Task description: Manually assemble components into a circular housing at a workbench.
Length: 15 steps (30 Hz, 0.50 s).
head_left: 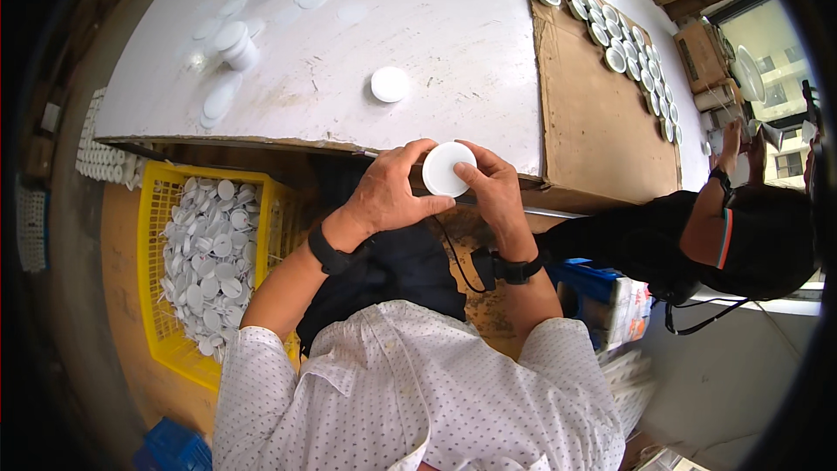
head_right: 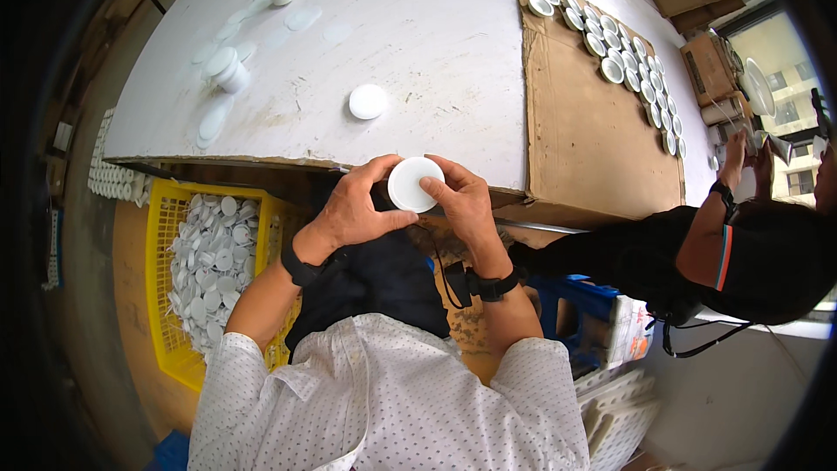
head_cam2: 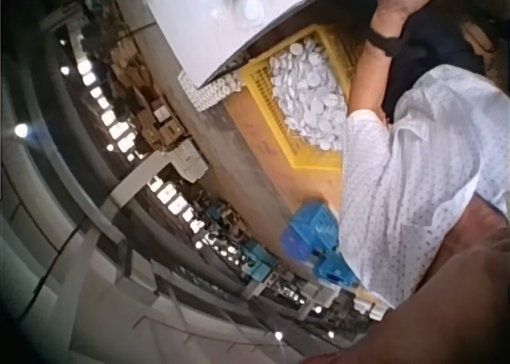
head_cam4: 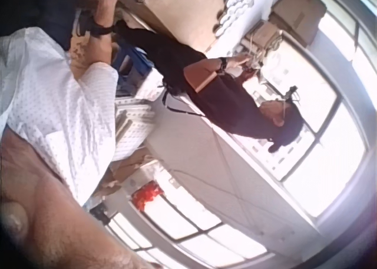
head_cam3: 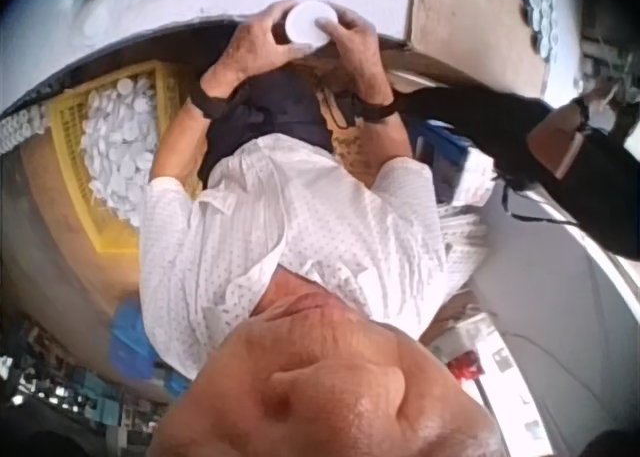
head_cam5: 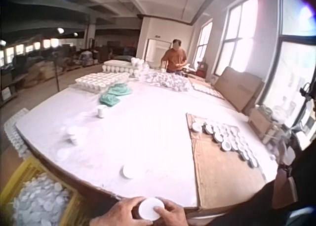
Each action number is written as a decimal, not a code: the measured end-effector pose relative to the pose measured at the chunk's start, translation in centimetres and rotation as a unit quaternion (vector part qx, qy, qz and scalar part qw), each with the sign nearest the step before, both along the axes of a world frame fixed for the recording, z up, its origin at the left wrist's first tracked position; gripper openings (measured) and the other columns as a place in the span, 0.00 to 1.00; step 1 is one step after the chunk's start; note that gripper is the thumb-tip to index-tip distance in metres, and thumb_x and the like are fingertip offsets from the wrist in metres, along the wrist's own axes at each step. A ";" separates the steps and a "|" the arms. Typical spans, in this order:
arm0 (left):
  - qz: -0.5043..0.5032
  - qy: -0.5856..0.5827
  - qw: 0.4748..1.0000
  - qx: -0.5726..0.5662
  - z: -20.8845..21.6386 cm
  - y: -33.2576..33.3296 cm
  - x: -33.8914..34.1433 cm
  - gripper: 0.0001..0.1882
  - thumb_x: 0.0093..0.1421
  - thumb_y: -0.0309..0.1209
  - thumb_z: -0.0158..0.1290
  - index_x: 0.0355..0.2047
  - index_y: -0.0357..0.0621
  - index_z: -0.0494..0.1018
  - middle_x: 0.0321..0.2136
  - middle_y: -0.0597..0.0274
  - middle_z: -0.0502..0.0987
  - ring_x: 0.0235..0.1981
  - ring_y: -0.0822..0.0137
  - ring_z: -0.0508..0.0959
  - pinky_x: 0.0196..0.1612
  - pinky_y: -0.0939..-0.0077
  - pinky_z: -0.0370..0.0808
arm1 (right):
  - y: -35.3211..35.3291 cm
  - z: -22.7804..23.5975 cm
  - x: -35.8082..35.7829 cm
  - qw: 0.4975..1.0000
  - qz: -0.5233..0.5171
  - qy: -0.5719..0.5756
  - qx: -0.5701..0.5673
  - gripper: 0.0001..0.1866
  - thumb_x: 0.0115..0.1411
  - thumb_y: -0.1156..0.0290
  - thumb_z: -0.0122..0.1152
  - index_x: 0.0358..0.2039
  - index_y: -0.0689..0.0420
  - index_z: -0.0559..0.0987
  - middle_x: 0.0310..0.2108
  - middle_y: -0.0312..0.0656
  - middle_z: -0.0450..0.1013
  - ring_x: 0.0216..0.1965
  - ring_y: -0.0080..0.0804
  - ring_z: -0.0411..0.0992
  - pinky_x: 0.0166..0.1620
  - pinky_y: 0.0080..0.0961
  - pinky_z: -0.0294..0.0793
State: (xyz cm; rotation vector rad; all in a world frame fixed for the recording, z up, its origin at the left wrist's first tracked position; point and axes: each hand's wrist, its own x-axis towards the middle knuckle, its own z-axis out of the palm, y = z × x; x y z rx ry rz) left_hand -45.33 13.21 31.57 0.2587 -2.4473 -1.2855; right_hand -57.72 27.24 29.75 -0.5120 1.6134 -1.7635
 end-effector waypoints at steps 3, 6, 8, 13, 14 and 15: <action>-0.022 -0.077 0.980 0.184 -0.3 -1.2 0.9 0.23 0.56 0.42 0.54 0.42 0.33 0.71 0.34 0.51 0.77 0.36 0.65 0.78 0.41 0.74 0.73 | -0.2 -0.5 1.5 0.999 0.051 0.005 0.010 0.20 0.53 0.75 0.62 0.46 0.66 0.72 0.38 0.43 0.74 0.38 0.25 0.71 0.42 0.20 0.73; -0.026 -0.115 0.975 0.187 -1.3 -1.7 1.8 0.20 0.58 0.40 0.52 0.40 0.33 0.72 0.31 0.53 0.78 0.33 0.70 0.76 0.37 0.76 0.73 | -0.8 -1.1 2.6 0.997 0.082 0.004 0.002 0.18 0.53 0.76 0.62 0.45 0.66 0.72 0.37 0.42 0.74 0.38 0.24 0.71 0.41 0.19 0.73; -0.035 -0.077 0.967 0.240 -2.1 -1.8 2.4 0.18 0.59 0.39 0.51 0.39 0.33 0.73 0.29 0.56 0.78 0.30 0.72 0.75 0.34 0.77 0.72 | -1.2 -1.4 3.1 0.996 0.086 -0.008 0.000 0.17 0.53 0.76 0.61 0.44 0.66 0.72 0.37 0.42 0.74 0.37 0.23 0.71 0.40 0.19 0.72; 0.012 -0.089 0.974 0.210 -3.5 -2.3 3.4 0.17 0.59 0.37 0.51 0.38 0.32 0.73 0.29 0.58 0.77 0.30 0.74 0.75 0.34 0.78 0.72 | -2.5 -1.9 3.9 0.994 0.101 -0.013 0.028 0.14 0.54 0.76 0.61 0.40 0.66 0.73 0.34 0.40 0.74 0.34 0.21 0.71 0.37 0.17 0.72; 0.018 -0.096 0.969 0.226 -3.6 -2.5 3.6 0.17 0.58 0.36 0.51 0.38 0.32 0.73 0.29 0.58 0.77 0.30 0.74 0.75 0.34 0.79 0.72 | -2.9 -1.9 4.2 0.994 0.103 -0.031 0.014 0.14 0.54 0.76 0.61 0.41 0.66 0.73 0.34 0.40 0.74 0.34 0.21 0.71 0.37 0.17 0.72; 0.025 -0.088 0.972 0.218 -3.7 -2.8 4.0 0.17 0.58 0.36 0.51 0.38 0.32 0.73 0.29 0.58 0.77 0.30 0.74 0.75 0.34 0.79 0.72 | -3.2 -1.9 4.5 0.995 0.086 -0.045 0.026 0.15 0.54 0.76 0.61 0.41 0.66 0.73 0.34 0.40 0.74 0.34 0.21 0.71 0.37 0.17 0.72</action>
